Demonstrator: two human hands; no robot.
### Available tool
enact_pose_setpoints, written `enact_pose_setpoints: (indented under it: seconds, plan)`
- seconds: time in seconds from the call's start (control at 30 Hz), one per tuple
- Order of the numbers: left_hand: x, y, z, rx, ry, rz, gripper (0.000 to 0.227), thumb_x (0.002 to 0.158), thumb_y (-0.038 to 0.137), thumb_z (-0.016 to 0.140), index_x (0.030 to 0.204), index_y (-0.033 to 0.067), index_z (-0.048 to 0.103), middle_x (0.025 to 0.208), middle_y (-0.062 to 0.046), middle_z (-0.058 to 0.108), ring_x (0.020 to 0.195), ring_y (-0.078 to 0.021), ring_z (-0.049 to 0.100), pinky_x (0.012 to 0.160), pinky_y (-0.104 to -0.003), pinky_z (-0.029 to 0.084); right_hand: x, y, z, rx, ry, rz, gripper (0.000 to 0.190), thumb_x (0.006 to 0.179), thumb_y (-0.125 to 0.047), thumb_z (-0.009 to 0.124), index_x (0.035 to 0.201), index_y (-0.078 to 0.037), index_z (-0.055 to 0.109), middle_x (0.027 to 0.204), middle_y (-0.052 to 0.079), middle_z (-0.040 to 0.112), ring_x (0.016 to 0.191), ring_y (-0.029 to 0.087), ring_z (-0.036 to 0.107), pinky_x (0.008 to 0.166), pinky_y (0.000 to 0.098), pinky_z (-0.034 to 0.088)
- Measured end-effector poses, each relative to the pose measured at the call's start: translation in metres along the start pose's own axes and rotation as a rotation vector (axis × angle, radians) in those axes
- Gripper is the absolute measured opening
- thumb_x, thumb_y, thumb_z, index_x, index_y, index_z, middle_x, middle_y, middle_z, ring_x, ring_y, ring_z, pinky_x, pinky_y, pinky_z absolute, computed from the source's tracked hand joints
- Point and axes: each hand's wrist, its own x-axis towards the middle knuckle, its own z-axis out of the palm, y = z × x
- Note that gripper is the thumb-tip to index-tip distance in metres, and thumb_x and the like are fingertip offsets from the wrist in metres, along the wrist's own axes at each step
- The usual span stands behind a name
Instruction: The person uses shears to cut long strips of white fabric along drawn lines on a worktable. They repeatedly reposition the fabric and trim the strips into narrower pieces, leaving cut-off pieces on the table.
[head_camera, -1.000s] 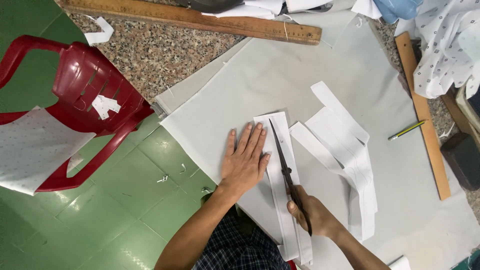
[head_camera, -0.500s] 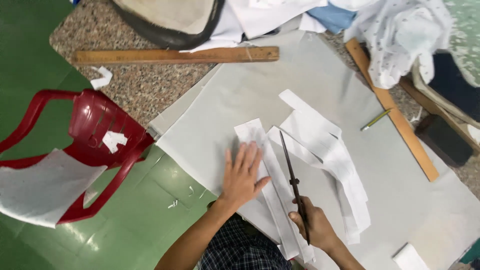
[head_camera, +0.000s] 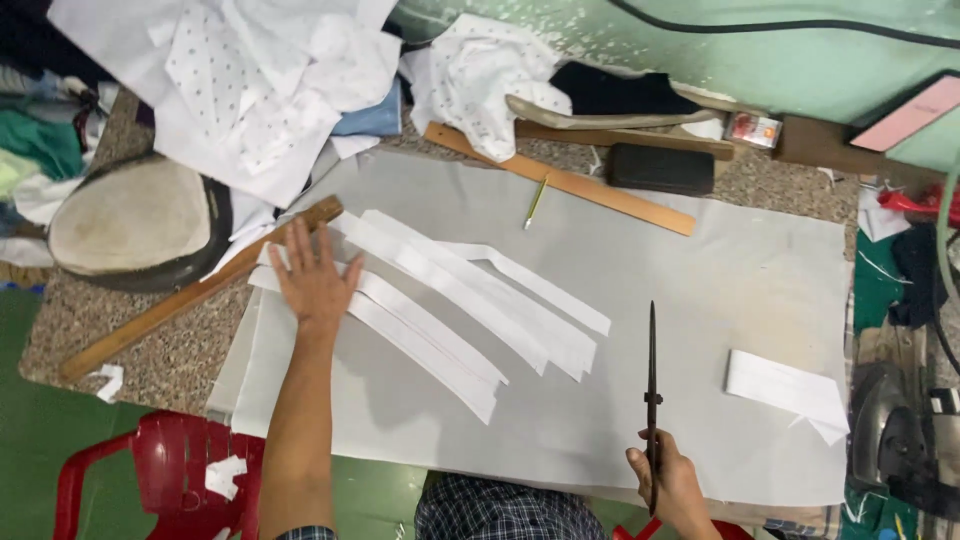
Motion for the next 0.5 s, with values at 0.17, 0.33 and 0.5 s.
enact_pose_setpoints:
  seconds: [0.17,0.33,0.5]
  plan:
    - [-0.039,0.102,-0.066,-0.080,0.310,0.084,0.062,0.099,0.050,0.047,0.148,0.0116,0.041,0.155,-0.019,0.032,0.152,-0.0378,0.020,0.122,-0.063,0.010,0.013,0.031,-0.007,-0.015,-0.009,-0.067,0.050,0.092,-0.045,0.063,0.126,-0.009,0.058,0.060,0.008,0.063,0.051,0.021,0.058,0.054,0.0353,0.047]
    - [-0.188,0.253,-0.154,-0.787,0.427,0.582,0.052,0.099,0.038,0.060,0.134,-0.0013,0.063,0.140,-0.027,0.059,0.138,-0.0410,0.051,0.123,-0.059,0.027,0.027,0.039,-0.033,-0.045,-0.063,-0.185,0.046,0.092,-0.041,0.065,0.125,-0.009,0.058,0.059,0.009,0.068,0.047,0.021,0.063,0.051,0.0349,0.054]
    - [-0.310,0.337,-0.168,-0.476,0.417,0.472,0.099,0.094,0.080,0.014,0.162,0.0097,0.001,0.170,-0.014,0.001,0.157,-0.0282,0.000,0.132,-0.051,-0.003,0.049,0.067,-0.066,-0.079,-0.101,-0.296,0.047,0.089,-0.042,0.069,0.121,-0.010,0.058,0.057,0.006,0.070,0.041,0.020,0.065,0.050,0.0329,0.056]
